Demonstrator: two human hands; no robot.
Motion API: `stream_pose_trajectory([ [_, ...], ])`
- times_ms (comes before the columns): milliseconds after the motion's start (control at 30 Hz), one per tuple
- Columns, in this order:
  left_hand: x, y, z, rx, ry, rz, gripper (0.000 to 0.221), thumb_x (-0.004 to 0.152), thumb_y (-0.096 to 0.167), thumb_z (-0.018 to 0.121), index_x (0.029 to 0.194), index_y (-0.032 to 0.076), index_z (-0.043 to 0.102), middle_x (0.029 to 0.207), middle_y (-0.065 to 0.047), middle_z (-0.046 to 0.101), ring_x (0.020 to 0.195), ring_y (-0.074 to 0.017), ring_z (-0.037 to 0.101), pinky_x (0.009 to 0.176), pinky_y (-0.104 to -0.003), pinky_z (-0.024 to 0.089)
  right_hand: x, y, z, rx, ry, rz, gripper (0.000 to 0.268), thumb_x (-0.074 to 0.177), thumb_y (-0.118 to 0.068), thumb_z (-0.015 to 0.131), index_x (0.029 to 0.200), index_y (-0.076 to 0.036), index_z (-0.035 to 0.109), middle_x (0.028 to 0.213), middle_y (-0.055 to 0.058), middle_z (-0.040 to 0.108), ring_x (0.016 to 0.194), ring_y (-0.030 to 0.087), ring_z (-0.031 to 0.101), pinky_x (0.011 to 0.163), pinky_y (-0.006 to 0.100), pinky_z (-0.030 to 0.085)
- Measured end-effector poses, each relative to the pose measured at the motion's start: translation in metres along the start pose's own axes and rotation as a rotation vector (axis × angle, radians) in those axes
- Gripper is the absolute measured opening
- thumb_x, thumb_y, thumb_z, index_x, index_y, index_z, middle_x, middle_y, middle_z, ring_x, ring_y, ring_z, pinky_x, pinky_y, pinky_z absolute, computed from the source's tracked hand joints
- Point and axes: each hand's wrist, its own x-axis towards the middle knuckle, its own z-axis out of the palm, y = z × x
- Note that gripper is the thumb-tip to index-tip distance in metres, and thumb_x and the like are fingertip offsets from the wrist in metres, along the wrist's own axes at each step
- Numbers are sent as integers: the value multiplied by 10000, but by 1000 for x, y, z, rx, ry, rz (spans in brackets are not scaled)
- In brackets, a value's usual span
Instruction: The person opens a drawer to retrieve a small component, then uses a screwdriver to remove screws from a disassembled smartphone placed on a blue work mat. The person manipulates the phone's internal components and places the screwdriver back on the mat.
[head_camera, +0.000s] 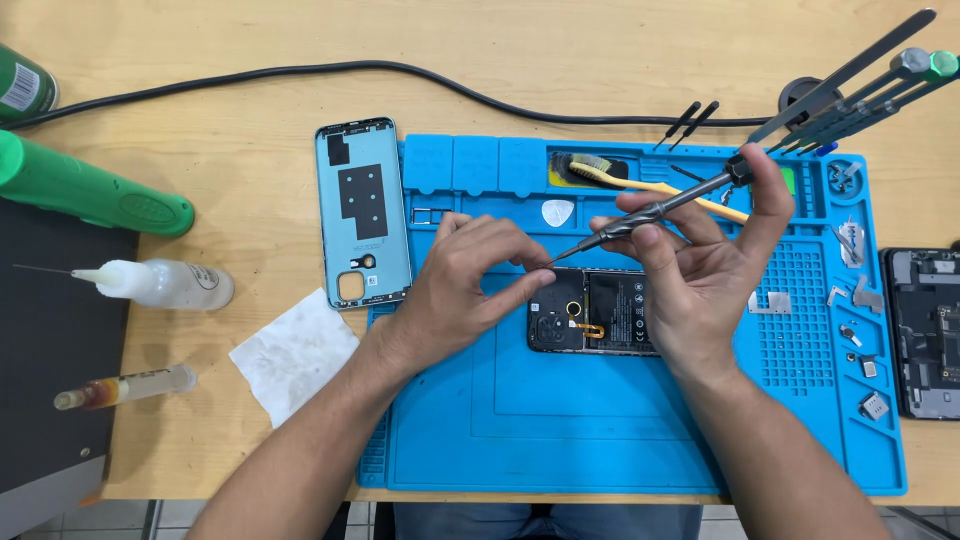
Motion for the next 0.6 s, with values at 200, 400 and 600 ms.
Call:
stream_pose_trajectory([
  [200, -3, -4, 2, 131, 43, 46, 100, 978, 227, 739, 971, 144, 684, 894, 22, 693, 892, -189, 620, 865, -428, 329, -2, -2, 1, -53, -15, -40, 675, 1141, 21, 584, 1600, -230, 158, 1252, 366, 667, 986, 437, 773, 979, 516, 693],
  [400, -3, -4, 3, 279, 77, 111, 126, 974, 210, 759, 916, 130, 680, 872, -1, 686, 859, -207, 594, 830, -433, 329, -4, -3, 2, -94, -57, -105, 684, 1138, 90, 554, 1589, -244, 163, 1255, 378, 645, 984, 465, 766, 1021, 564, 679],
  [600, -4, -5, 3, 392, 98, 182, 132, 959, 206, 802, 940, 123, 701, 887, -15, 702, 867, -221, 605, 814, -450, 355, -3, -1, 2, -97, -99, -175, 703, 1136, 103, 543, 1599, -279, 176, 1235, 376, 619, 1101, 458, 721, 1044, 617, 678],
])
